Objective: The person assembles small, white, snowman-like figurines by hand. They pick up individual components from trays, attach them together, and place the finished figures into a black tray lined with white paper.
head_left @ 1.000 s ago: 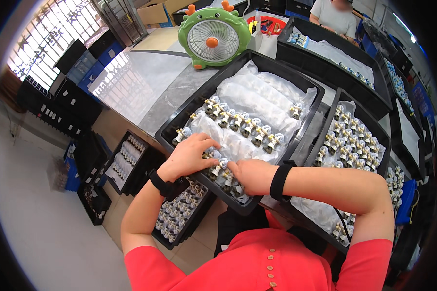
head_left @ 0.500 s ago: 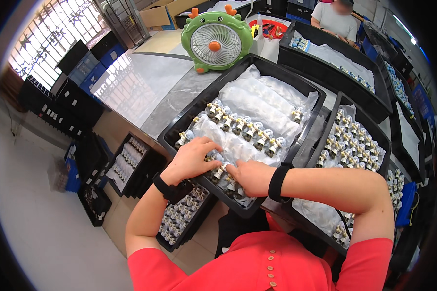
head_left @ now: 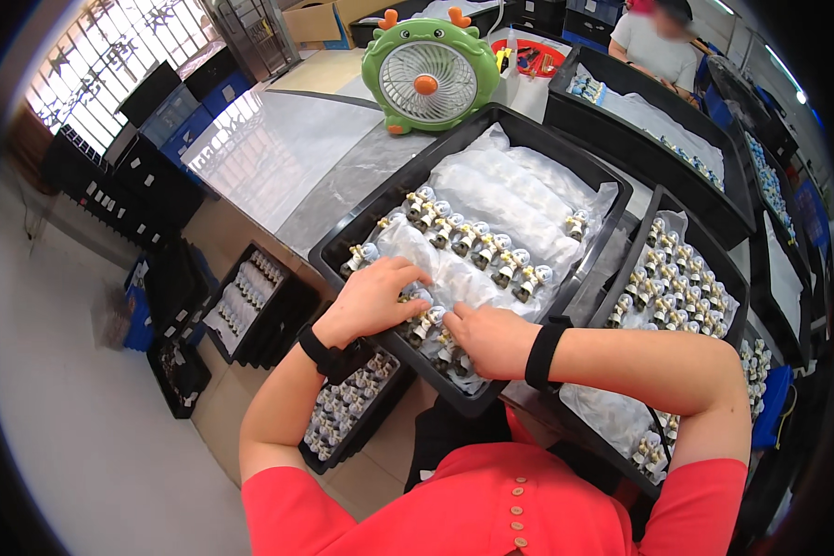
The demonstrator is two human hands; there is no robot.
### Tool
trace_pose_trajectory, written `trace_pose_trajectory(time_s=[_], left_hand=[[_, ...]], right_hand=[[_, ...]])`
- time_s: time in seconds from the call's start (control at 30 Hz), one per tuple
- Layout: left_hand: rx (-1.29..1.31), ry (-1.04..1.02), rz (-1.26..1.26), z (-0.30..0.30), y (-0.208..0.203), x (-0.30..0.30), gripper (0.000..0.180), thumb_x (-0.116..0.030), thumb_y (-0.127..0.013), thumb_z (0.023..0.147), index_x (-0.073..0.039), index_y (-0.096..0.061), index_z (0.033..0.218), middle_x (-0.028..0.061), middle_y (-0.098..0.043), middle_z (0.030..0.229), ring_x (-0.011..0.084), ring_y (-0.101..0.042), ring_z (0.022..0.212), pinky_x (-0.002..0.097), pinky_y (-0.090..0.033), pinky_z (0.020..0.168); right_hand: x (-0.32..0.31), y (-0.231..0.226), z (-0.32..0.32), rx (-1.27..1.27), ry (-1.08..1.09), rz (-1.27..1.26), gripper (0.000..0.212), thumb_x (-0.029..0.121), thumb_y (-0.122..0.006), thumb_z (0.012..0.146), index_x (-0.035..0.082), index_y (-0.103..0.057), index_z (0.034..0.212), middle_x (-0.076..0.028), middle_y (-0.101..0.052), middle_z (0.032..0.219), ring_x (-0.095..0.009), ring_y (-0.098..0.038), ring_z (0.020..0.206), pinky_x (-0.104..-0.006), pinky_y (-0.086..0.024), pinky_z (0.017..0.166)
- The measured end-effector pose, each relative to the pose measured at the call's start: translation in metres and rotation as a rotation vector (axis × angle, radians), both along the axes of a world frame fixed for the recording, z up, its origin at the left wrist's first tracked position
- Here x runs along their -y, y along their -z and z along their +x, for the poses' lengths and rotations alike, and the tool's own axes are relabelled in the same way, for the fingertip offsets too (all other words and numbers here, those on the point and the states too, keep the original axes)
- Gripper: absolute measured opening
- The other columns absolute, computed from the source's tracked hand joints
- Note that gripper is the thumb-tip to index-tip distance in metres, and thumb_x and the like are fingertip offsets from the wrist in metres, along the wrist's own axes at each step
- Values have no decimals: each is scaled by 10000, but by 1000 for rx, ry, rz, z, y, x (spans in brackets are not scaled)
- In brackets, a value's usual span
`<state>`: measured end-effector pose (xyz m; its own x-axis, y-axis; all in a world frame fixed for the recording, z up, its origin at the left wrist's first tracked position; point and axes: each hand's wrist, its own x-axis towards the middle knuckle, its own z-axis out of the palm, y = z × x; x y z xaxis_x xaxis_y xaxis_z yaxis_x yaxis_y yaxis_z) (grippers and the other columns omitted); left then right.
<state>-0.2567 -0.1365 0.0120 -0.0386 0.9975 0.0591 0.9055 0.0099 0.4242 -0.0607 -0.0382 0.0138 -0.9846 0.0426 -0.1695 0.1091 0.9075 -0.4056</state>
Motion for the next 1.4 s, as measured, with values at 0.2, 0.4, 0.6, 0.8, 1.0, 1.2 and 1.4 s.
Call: trace_pose_trajectory(time_s=[0.2, 0.4, 0.6, 0.8, 1.0, 1.2, 1.4], left_hand=[[-8, -10, 2, 0, 0, 1, 303, -298, -687, 795, -155, -642, 1058, 81, -602, 1012, 291, -576, 1003, 376, -476, 843], [-13, -15, -5, 1, -2, 0, 307, -306, -685, 798, -153, -640, 1060, 82, -602, 1015, 291, -577, 1004, 374, -475, 847], [-7, -17, 8, 1, -2, 1, 305, -312, -681, 800, -154, -640, 1059, 81, -602, 1008, 288, -580, 997, 374, -476, 842], [10, -31, -32, 3, -4, 1, 304, -324, -675, 804, -142, -638, 1045, 86, -608, 1033, 291, -568, 1026, 387, -468, 857], [6, -29, -28, 4, -5, 1, 300, -324, -681, 799, -150, -640, 1040, 73, -610, 1025, 280, -575, 1016, 384, -471, 850], [-1, 7, -43, 2, -5, -2, 301, -311, -683, 801, -136, -638, 1042, 86, -603, 1024, 288, -577, 1010, 380, -475, 842], [20, 104, -151, 3, -21, -14, 323, -247, -649, 834, -79, -610, 1107, 128, -597, 1065, 320, -566, 1027, 388, -458, 876]], right_hand=[[-5, -6, 1, 40, -38, -27, 418, 16, -657, 662, -42, -483, 1038, -215, -539, 965, -402, -611, 838, -466, -511, 688], [-9, 4, -2, 121, 2, -32, 467, 44, -675, 642, -55, -481, 1055, -232, -546, 1011, -405, -613, 863, -457, -515, 726], [-10, 8, -2, 90, 18, -71, 504, 90, -707, 652, -68, -463, 1063, -262, -575, 965, -428, -617, 852, -454, -515, 731], [-16, -1, -3, 183, 61, -223, 535, 188, -718, 702, -72, -430, 1070, -260, -628, 789, -440, -620, 795, -472, -503, 724], [-17, 5, -4, 175, 89, -226, 495, 263, -685, 766, -42, -459, 1084, -271, -630, 828, -440, -623, 817, -480, -498, 733], [-31, -7, 3, 35, 97, -199, 460, 308, -677, 786, -10, -498, 1067, -254, -640, 846, -424, -627, 829, -478, -492, 740], [-137, -39, 34, -73, 413, -12, 266, 216, -614, 785, 26, -630, 970, -217, -663, 840, -374, -642, 841, -420, -508, 762]])
